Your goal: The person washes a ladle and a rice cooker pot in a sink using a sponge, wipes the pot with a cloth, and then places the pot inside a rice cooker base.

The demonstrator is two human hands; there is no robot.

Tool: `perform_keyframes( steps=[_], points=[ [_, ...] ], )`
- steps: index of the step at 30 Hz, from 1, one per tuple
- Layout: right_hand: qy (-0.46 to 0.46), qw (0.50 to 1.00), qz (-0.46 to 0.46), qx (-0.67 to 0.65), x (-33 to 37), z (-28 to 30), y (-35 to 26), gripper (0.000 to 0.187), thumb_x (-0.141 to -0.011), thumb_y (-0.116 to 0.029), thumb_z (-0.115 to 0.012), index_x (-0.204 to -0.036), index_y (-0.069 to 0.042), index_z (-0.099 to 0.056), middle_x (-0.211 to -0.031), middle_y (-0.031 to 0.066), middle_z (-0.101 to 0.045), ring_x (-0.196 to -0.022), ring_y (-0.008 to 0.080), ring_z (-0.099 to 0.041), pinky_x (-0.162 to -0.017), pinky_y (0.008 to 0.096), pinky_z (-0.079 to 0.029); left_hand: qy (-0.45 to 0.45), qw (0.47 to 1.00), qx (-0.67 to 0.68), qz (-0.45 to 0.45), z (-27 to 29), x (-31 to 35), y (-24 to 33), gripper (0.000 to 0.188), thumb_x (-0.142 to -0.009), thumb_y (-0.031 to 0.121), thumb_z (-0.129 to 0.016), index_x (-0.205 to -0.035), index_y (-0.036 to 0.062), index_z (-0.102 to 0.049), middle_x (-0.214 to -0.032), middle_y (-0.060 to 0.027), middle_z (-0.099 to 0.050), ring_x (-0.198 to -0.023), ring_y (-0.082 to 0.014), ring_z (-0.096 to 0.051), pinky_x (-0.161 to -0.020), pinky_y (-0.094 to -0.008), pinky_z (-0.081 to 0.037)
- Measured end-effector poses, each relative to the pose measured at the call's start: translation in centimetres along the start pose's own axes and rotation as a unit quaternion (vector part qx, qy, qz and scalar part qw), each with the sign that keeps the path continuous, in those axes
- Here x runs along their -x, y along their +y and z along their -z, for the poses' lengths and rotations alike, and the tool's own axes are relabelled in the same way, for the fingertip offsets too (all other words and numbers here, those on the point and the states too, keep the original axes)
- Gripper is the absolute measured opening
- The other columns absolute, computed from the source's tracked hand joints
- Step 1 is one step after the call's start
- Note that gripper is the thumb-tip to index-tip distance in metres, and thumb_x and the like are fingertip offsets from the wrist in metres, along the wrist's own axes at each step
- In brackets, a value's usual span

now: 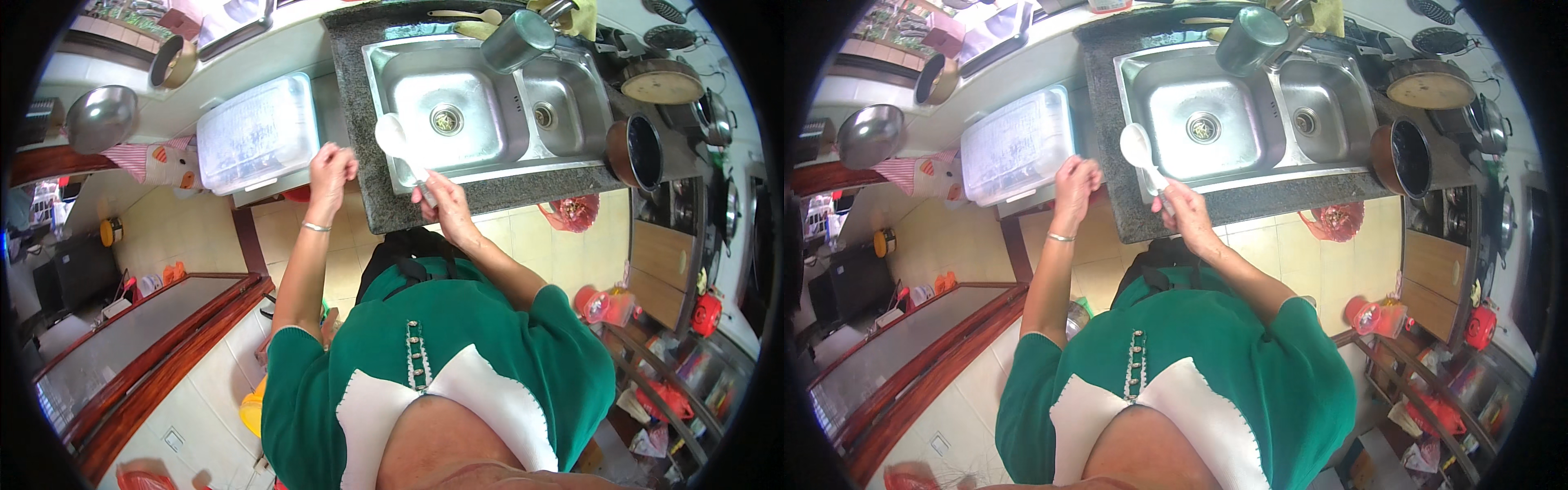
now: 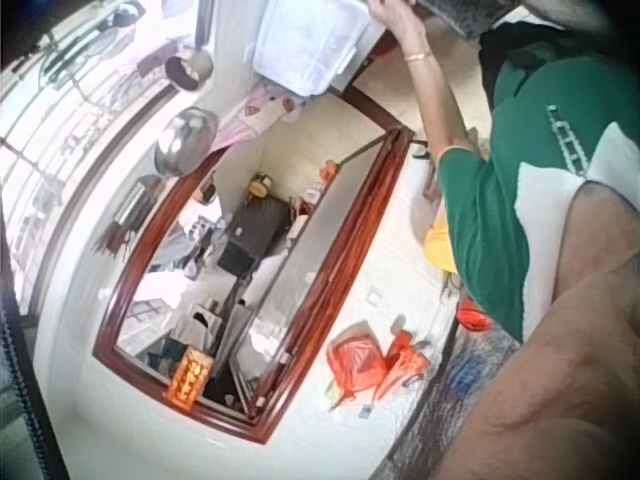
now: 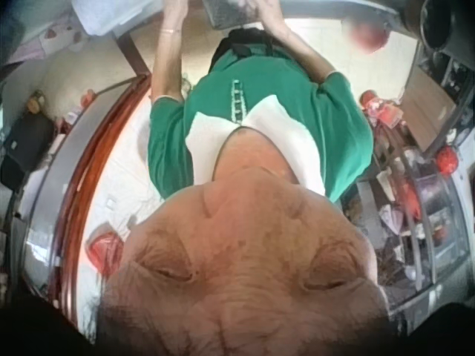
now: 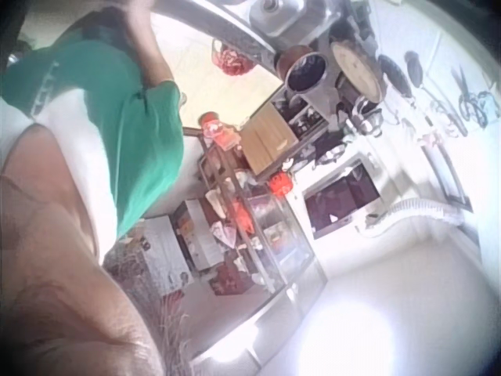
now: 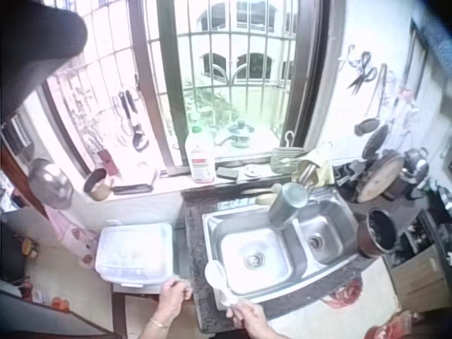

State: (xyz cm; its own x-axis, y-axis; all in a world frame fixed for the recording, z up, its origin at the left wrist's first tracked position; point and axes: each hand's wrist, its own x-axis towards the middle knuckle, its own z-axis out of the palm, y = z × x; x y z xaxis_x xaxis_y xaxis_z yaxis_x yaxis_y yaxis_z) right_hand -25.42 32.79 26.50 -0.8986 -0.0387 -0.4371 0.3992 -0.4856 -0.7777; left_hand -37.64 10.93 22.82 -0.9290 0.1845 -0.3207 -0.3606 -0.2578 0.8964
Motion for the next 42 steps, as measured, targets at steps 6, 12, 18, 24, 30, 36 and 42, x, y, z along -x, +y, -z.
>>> perform_keyframes(
  steps=[6, 12, 18, 24, 30, 36, 42],
  points=[
    [0.137, 0.985, 0.091, -0.051, 0.8, 4.1, -1.0, 0.038, -0.104, -0.025, -0.043, -0.134, -0.003, -0.051, -0.084, 0.0043, -0.058, -0.052, 0.0065, -0.036, -0.048, 0.0221, -0.03, -0.153, 0.986, -0.015, 0.059, -10.3, -4.3, -1.9, 0.015, -0.096, 0.017, -0.061, -0.089, 0.0044, -0.057, -0.078, -0.0041, -0.061, -0.066, -0.0122, -0.058, -0.057, -0.0251, -0.045],
    [0.221, 0.965, 0.117, -0.077, 0.5, 9.7, -1.6, 0.036, -0.103, -0.027, -0.046, -0.13, -0.005, -0.055, -0.079, 0.0026, -0.059, -0.05, 0.0068, -0.039, -0.045, 0.023, -0.031, -0.152, 0.976, -0.116, 0.105, -16.7, -7.3, -5.8, 0.038, -0.098, 0.03, -0.059, -0.121, 0.0007, -0.056, -0.103, -0.0104, -0.064, -0.088, -0.0189, -0.066, -0.074, -0.0297, -0.054],
    [0.209, 0.973, 0.057, -0.078, 0.0, 17.0, -3.0, 0.034, -0.103, -0.031, -0.046, -0.123, -0.005, -0.058, -0.077, 0.0015, -0.057, -0.049, 0.0065, -0.037, -0.043, 0.0225, -0.029, -0.178, 0.922, -0.29, -0.184, -26.0, -9.0, -9.0, 0.025, -0.091, 0.014, -0.063, -0.112, 0.0003, -0.066, -0.105, -0.0099, -0.069, -0.092, -0.017, -0.067, -0.079, -0.0302, -0.053],
    [0.118, 0.99, -0.039, -0.069, -1.2, 24.4, -5.6, 0.03, -0.103, -0.027, -0.043, -0.116, -0.005, -0.059, -0.078, 0.0031, -0.058, -0.05, 0.0075, -0.038, -0.043, 0.0232, -0.03, -0.193, 0.855, -0.294, -0.381, -39.4, -13.8, -8.5, 0.028, -0.083, 0.008, -0.065, -0.11, 0.0013, -0.061, -0.115, -0.0187, -0.064, -0.109, -0.0342, -0.062, -0.091, -0.0396, -0.05],
    [0.085, 0.99, -0.069, -0.087, -1.2, 28.5, -6.9, 0.027, -0.102, -0.027, -0.046, -0.114, -0.006, -0.059, -0.077, 0.0031, -0.059, -0.049, 0.0062, -0.038, -0.042, 0.0219, -0.029, -0.203, 0.782, -0.38, -0.451, -46.4, -19.1, -10.1, 0.038, -0.08, 0.01, -0.066, -0.115, 0.0026, -0.056, -0.131, -0.0192, -0.057, -0.127, -0.0377, -0.052, -0.105, -0.0422, -0.043],
    [0.081, 0.988, -0.105, -0.079, -1.2, 29.1, -7.4, 0.028, -0.102, -0.03, -0.048, -0.112, -0.007, -0.06, -0.075, 0.0008, -0.058, -0.051, 0.0062, -0.039, -0.043, 0.0207, -0.03, -0.204, 0.732, -0.45, -0.468, -45.9, -19.8, -10.5, 0.039, -0.079, 0.013, -0.068, -0.115, 0.0024, -0.057, -0.131, -0.0171, -0.057, -0.126, -0.0348, -0.053, -0.104, -0.0414, -0.045],
    [0.074, 0.989, -0.115, -0.061, -2.1, 29.4, -6.3, 0.025, -0.103, -0.027, -0.045, -0.112, -0.008, -0.059, -0.076, 0.0033, -0.059, -0.052, 0.0076, -0.041, -0.043, 0.022, -0.031, -0.239, 0.703, -0.508, -0.436, -45.6, -20.1, -10.6, 0.052, -0.079, 0.024, -0.069, -0.124, 0.0026, -0.054, -0.133, -0.0193, -0.055, -0.122, -0.0353, -0.055, -0.102, -0.0415, -0.047]
  ],
)
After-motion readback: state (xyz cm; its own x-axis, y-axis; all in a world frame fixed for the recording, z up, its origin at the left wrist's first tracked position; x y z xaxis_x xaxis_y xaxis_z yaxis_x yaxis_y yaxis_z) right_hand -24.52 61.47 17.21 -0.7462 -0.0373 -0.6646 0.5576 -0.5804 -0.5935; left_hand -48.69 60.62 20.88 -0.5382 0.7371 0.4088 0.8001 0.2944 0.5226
